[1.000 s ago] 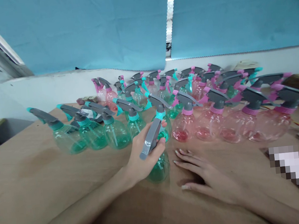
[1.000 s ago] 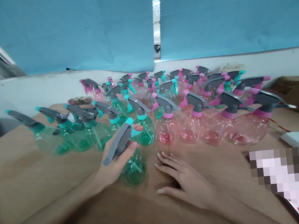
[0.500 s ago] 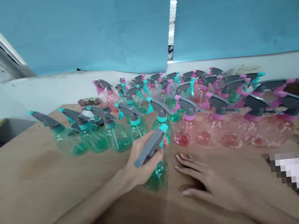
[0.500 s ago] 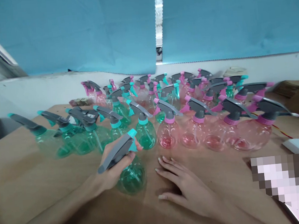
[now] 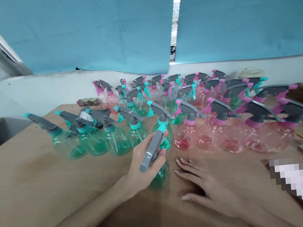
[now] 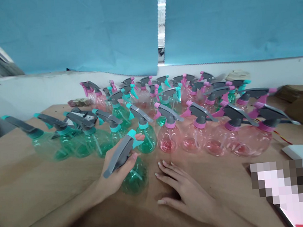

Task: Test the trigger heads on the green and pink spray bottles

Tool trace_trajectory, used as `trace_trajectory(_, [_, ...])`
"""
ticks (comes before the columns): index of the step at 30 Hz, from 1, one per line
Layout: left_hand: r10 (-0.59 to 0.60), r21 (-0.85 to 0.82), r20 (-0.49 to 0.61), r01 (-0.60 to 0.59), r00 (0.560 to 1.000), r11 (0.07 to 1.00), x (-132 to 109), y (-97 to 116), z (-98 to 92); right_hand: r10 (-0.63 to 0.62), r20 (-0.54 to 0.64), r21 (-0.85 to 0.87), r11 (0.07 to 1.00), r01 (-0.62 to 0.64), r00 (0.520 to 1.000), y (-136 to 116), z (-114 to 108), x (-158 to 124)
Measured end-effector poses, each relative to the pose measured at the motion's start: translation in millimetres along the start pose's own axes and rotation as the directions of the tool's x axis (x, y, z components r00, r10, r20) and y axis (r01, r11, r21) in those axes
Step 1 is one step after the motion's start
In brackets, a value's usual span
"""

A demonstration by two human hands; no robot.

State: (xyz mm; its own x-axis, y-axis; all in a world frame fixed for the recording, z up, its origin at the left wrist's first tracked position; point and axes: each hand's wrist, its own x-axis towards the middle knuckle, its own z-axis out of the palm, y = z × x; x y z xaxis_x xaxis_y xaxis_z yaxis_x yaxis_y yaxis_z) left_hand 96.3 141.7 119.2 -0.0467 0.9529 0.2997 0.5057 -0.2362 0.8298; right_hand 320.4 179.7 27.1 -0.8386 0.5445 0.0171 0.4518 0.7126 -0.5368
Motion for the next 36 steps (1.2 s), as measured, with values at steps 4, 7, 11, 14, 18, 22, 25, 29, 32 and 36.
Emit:
trace_trajectory(4, [-0.002,-0.014,0.024,0.002,1.000,1.000,0.7,-1.2,0.4,-0.001,0.005,-0.008,1.000,0.001,1.000,-2.3,-2.3,0.3])
trace_trajectory(7, [0.006,-0.038,0.036,-0.005,0.999,0.999,1.0,-3.6,1.0,0.002,-0.008,0.008,1.000,-0.002,1.000,-4.0,-3.4,0.9])
trace_trajectory(11, [0.016,-0.053,0.043,-0.013,0.999,0.998,1.1,-5.3,1.6,0.011,-0.002,0.000,1.000,-0.011,1.000,-4.4,-3.4,1.6])
trace_trajectory(14, [0.032,-0.026,0.026,-0.031,0.999,0.999,1.2,-4.2,1.4,0.005,0.001,-0.018,1.000,-0.005,1.000,-3.2,-2.3,1.1])
trace_trajectory(18, [0.024,-0.014,0.020,-0.024,1.000,1.000,1.2,-2.8,1.1,-0.008,-0.016,-0.012,1.000,0.008,1.000,-0.5,0.3,-0.2])
trace_trajectory(22, [0.028,-0.015,0.025,-0.027,0.999,1.000,1.2,-4.6,1.3,-0.011,-0.014,-0.022,1.000,0.011,1.000,0.6,1.1,-0.3])
trace_trajectory(25, [0.041,-0.020,0.024,-0.040,0.999,0.999,1.8,-6.8,1.5,-0.004,0.002,-0.045,0.999,0.004,1.000,-0.5,0.0,0.1])
trace_trajectory(29, [0.040,-0.018,0.020,-0.040,0.999,0.999,2.2,-7.2,1.5,-0.001,0.007,-0.050,0.999,0.002,1.000,-1.8,-1.2,0.0])
trace_trajectory(32, [0.033,-0.015,0.028,-0.032,0.999,0.999,1.7,-6.6,1.8,-0.003,0.005,-0.041,0.999,0.004,1.000,-1.5,-0.9,0.0])
trace_trajectory(36, [0.028,-0.021,0.026,-0.027,0.999,0.999,1.1,-6.4,1.6,-0.012,-0.021,-0.012,1.000,0.012,1.000,-0.1,0.1,0.0])
